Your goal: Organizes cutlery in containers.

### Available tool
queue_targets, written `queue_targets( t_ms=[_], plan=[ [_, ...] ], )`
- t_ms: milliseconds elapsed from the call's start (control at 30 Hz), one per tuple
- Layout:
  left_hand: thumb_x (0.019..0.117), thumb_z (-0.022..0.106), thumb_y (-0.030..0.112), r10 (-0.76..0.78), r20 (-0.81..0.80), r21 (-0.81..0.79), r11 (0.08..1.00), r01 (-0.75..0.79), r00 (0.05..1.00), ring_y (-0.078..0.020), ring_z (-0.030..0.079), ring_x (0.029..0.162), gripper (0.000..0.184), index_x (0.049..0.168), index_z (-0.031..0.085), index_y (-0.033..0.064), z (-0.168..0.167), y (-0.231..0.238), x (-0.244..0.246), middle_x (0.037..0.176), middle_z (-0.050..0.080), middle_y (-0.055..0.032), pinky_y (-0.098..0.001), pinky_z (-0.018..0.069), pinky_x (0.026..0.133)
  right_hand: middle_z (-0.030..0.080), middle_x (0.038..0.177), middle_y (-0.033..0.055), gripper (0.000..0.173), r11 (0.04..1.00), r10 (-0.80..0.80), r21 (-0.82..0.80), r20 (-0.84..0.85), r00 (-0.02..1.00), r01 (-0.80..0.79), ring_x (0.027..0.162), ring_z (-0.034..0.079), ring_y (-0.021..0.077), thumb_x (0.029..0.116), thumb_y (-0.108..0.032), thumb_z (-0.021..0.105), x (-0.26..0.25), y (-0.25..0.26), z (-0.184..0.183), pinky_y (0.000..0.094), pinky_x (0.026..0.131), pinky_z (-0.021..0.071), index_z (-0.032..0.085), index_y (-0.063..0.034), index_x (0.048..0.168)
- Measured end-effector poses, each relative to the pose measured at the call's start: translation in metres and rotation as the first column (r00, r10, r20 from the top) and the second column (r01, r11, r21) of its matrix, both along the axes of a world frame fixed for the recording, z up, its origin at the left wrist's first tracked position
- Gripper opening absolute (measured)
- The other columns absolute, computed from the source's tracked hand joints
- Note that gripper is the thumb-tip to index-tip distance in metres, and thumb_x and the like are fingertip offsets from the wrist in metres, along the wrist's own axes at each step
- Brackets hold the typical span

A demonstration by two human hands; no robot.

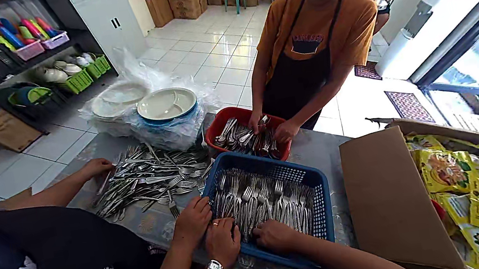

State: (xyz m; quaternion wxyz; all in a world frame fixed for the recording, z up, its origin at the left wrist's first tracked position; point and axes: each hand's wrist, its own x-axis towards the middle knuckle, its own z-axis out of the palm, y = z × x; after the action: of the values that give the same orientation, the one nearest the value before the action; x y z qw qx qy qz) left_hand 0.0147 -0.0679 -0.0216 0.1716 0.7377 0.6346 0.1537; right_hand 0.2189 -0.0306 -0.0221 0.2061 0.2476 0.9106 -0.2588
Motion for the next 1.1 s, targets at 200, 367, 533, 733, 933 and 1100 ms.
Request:
queue_targets(
  t_ms=[200,367,533,733,933,1100],
  plan=[
    [0.0999,0.048,0.023,0.007,-0.007,-0.027,1.000,-0.007,1.000,-0.0370,0.062,0.126,0.038,0.117,0.075,0.0028,-0.002,-0.003,0.000,0.124,0.073,-0.0151,-0.0548,0.0444,0.107,0.061,0.137,0.0247,0.027,0.999,-0.023,0.029,-0.010,1.000,0.023,0.125,0.058,0.0469,0.1017,0.005,0.046,0.003,0.005,0.000,0.0613,0.096,0.0504,0.070,0.0076,0.114],
    [0.1001,0.051,0.021,-0.005,0.065,0.034,0.999,0.003,0.998,-0.0397,0.064,0.123,0.035,0.118,0.074,0.0006,0.000,-0.002,-0.003,0.122,0.072,-0.0190,-0.0563,0.0468,0.105,0.059,0.140,0.0258,0.027,0.989,-0.150,0.024,0.043,0.988,0.149,0.128,0.056,0.0469,0.1021,0.004,0.046,-0.003,-0.004,0.010,0.0621,0.097,0.0505,0.069,0.0096,0.115],
    [0.0977,0.054,0.002,0.043,0.373,0.182,0.976,-0.118,0.927,-0.0397,0.068,0.114,0.025,0.110,0.074,-0.0071,0.005,-0.002,-0.006,0.114,0.073,-0.0232,-0.0500,0.0507,0.105,0.062,0.132,0.0283,0.027,0.983,-0.184,0.012,-0.081,0.980,0.186,0.125,0.058,0.0477,0.1040,-0.003,0.049,0.004,0.000,0.016,0.0631,0.097,0.0496,0.068,0.0072,0.120],
    [0.1020,0.049,0.001,0.137,0.512,0.197,0.942,-0.271,0.848,-0.0342,0.064,0.119,0.027,0.121,0.065,-0.0088,0.002,-0.014,-0.010,0.124,0.068,-0.0244,-0.0449,0.0493,0.106,0.044,0.162,0.0139,0.046,0.912,0.231,0.403,-0.360,0.904,-0.073,0.151,0.039,0.0334,0.1027,0.001,0.047,-0.007,0.003,-0.016,0.0557,0.123,0.0297,0.054,-0.0024,0.148],
    [0.0969,0.055,0.000,0.091,0.519,0.293,0.916,-0.276,0.850,-0.0313,0.067,0.113,0.024,0.115,0.069,-0.0074,0.007,-0.018,-0.009,0.116,0.070,-0.0223,-0.0421,0.0524,0.102,0.040,0.163,0.0182,0.045,0.834,0.411,0.473,-0.188,0.892,-0.284,0.156,0.030,0.0323,0.1022,0.005,0.047,-0.049,0.025,-0.020,0.0526,0.128,0.0159,0.052,0.0046,0.147],
    [0.0943,0.056,-0.002,0.092,0.520,0.287,0.917,-0.276,0.849,-0.0311,0.067,0.113,0.025,0.114,0.069,-0.0086,0.005,-0.024,-0.011,0.116,0.070,-0.0229,-0.0416,0.0526,0.101,0.046,0.159,0.0181,0.044,0.871,0.379,0.420,-0.245,0.892,-0.255,0.154,0.033,0.0355,0.0982,0.004,0.054,-0.066,0.041,-0.024,0.0555,0.128,0.0129,0.057,0.0050,0.142]
  ],
)
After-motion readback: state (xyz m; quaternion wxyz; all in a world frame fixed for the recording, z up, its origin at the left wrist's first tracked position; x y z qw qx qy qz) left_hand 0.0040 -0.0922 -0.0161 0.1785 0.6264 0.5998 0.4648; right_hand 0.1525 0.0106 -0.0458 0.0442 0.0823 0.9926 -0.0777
